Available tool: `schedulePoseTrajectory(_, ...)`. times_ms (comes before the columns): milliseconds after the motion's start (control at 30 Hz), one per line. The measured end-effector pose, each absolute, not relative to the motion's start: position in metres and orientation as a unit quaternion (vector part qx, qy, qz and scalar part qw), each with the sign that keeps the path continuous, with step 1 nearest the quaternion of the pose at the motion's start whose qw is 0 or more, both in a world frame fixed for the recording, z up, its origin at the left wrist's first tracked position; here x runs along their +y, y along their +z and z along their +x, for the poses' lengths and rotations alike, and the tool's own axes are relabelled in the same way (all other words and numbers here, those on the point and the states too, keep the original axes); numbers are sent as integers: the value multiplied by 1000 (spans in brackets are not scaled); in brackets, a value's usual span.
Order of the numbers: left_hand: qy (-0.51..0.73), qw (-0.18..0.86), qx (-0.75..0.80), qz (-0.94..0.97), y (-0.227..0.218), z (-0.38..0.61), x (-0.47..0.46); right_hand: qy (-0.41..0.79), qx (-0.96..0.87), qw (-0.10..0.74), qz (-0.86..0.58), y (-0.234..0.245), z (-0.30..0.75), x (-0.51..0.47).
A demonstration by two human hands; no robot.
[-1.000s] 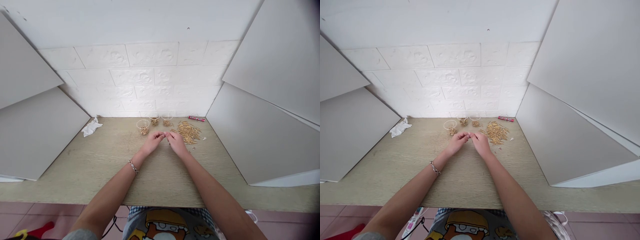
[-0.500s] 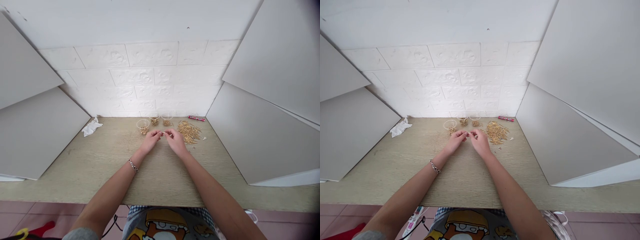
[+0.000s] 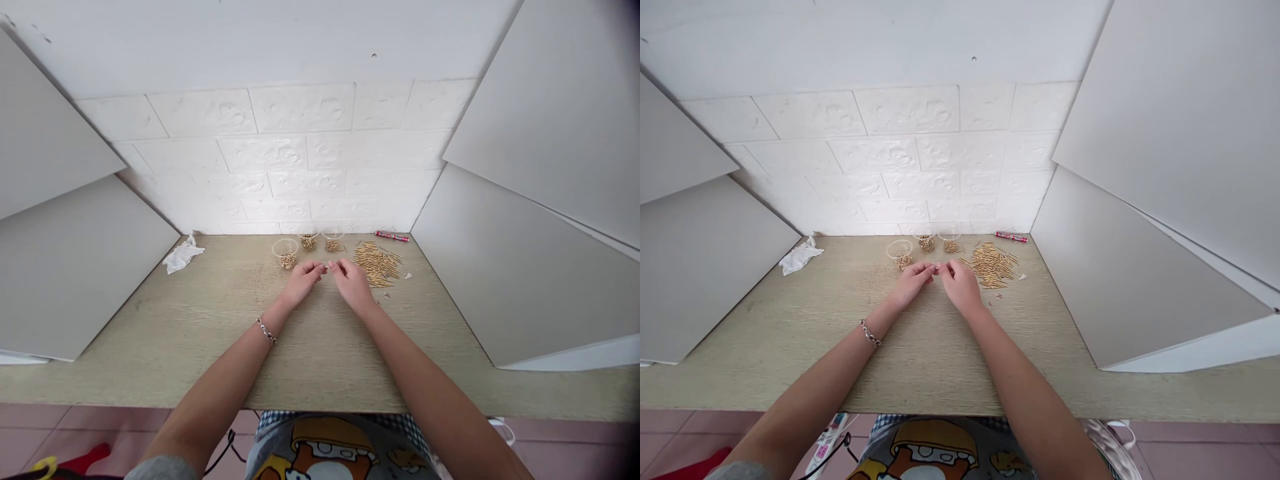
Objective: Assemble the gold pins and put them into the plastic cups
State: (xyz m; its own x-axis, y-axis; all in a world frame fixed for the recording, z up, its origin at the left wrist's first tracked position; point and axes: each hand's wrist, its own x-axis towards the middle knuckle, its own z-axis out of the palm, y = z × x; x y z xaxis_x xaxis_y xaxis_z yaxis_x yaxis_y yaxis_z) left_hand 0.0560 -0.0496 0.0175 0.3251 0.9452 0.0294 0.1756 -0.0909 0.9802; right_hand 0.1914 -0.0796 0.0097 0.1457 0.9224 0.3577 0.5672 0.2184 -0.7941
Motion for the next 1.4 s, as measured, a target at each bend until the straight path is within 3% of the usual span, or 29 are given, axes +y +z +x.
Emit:
schedulePoseTrajectory(333, 381, 513, 441, 630, 20, 57, -49, 204, -622, 493, -574, 4, 191, -74)
schedulePoseTrajectory(767, 396, 500, 425, 643, 15, 55, -47, 204, -636, 442, -599, 9, 192, -78)
schedulePoseTrajectory(1400, 399, 457, 427, 671, 21, 55, -50, 210, -635, 449, -593, 12, 191, -79)
